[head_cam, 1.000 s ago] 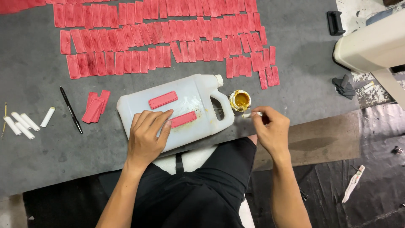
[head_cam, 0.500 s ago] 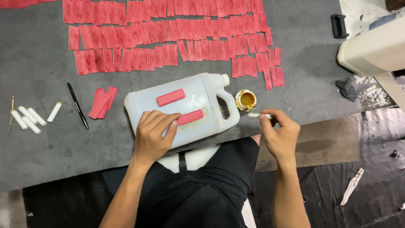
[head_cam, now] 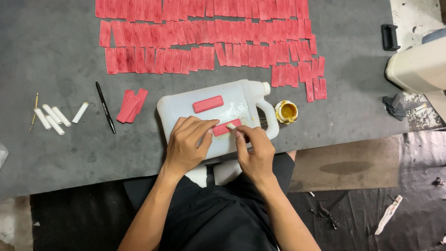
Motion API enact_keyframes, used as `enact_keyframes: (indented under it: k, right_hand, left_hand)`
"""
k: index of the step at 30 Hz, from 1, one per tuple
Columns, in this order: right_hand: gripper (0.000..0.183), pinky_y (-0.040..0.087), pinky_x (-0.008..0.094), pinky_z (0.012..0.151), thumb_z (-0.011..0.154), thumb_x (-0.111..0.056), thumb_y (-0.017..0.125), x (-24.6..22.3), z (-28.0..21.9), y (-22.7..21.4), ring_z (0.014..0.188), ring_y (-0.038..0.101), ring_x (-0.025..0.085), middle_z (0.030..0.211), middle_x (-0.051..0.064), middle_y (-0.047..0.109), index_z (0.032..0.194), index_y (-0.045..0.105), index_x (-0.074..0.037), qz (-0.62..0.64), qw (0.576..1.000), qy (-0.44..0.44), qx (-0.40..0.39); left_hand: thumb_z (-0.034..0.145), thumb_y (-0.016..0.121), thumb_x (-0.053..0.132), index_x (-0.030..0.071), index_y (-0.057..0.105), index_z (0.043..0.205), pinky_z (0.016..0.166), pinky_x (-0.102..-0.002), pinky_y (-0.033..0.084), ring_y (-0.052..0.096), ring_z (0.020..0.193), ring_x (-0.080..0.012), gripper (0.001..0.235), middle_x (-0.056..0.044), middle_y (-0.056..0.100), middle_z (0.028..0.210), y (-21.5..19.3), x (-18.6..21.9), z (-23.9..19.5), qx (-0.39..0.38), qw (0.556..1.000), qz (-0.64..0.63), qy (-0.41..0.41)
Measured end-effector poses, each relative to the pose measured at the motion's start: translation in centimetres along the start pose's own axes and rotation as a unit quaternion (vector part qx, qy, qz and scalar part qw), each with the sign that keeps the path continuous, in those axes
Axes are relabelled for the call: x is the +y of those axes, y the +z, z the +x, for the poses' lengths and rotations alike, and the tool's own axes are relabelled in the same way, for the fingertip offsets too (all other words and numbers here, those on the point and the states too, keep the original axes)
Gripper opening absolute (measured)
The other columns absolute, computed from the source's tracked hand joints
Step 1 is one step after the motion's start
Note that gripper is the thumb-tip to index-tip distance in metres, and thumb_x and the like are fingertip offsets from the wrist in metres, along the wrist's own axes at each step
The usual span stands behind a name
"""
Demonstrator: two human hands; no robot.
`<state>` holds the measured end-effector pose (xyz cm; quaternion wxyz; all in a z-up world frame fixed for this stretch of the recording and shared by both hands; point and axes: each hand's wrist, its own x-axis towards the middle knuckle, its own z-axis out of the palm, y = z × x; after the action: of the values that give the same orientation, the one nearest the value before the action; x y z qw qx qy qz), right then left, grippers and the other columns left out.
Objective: Applying gold-colored edge paint to small red leather strips using a manual applicator stick
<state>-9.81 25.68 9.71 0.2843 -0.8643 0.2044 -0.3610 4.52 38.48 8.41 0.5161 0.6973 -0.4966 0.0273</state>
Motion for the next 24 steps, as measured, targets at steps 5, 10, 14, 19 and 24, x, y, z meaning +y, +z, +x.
enact_keyframes:
  k: [5,10,14,19,24]
  right_hand:
    - [0.007,0.052,0.031,0.062,0.094,-0.004,0.072,-0.2,-0.2,-0.1,0.060,0.059,0.020,0.069,0.003,0.064,0.098,0.076,-0.006,-0.047,0.998,-0.046,0.001]
    - [0.008,0.053,0.032,0.062,0.094,0.000,0.070,-0.9,0.2,0.3,0.061,0.061,0.022,0.069,0.005,0.064,0.098,0.076,-0.004,-0.051,0.997,-0.058,0.015]
    - [0.008,0.052,0.032,0.062,0.093,0.000,0.072,-1.0,0.3,0.1,0.060,0.059,0.022,0.069,0.004,0.063,0.097,0.076,-0.004,-0.061,0.994,-0.089,-0.006]
    - [0.010,0.053,0.032,0.062,0.092,0.001,0.072,-2.0,0.8,0.8,0.063,0.061,0.021,0.072,0.005,0.063,0.098,0.076,-0.005,-0.067,0.992,-0.102,-0.013]
    - [0.008,0.051,0.032,0.063,0.093,0.002,0.071,-1.5,0.8,0.4,0.060,0.056,0.021,0.070,0.005,0.059,0.097,0.075,-0.004,-0.078,0.991,-0.106,0.000]
  left_hand:
    - [0.097,0.060,0.003,0.009,0.075,0.112,0.077,-0.036,0.052,0.070,0.080,-0.0253,0.022,-0.006,0.075,0.090,-0.1,-0.2,-0.2,0.006,1.000,-0.015,-0.011]
    - [0.097,0.059,0.003,0.008,0.075,0.110,0.076,-0.037,0.053,0.070,0.078,-0.0264,0.021,-0.007,0.074,0.086,0.1,-0.5,-0.2,0.014,0.999,-0.026,-0.022]
    - [0.097,0.060,0.003,0.008,0.075,0.110,0.074,-0.037,0.053,0.069,0.076,-0.0267,0.020,-0.006,0.073,0.084,0.1,-0.7,-0.3,0.026,0.999,-0.037,-0.030]
    - [0.098,0.059,0.004,0.009,0.076,0.111,0.072,-0.036,0.053,0.068,0.073,-0.0252,0.021,-0.006,0.072,0.081,0.3,-1.0,-0.3,0.049,0.996,-0.059,-0.054]
    - [0.099,0.060,0.004,0.008,0.075,0.109,0.070,-0.037,0.054,0.067,0.070,-0.0262,0.019,-0.007,0.071,0.080,0.3,-1.1,-0.4,0.064,0.993,-0.078,-0.058]
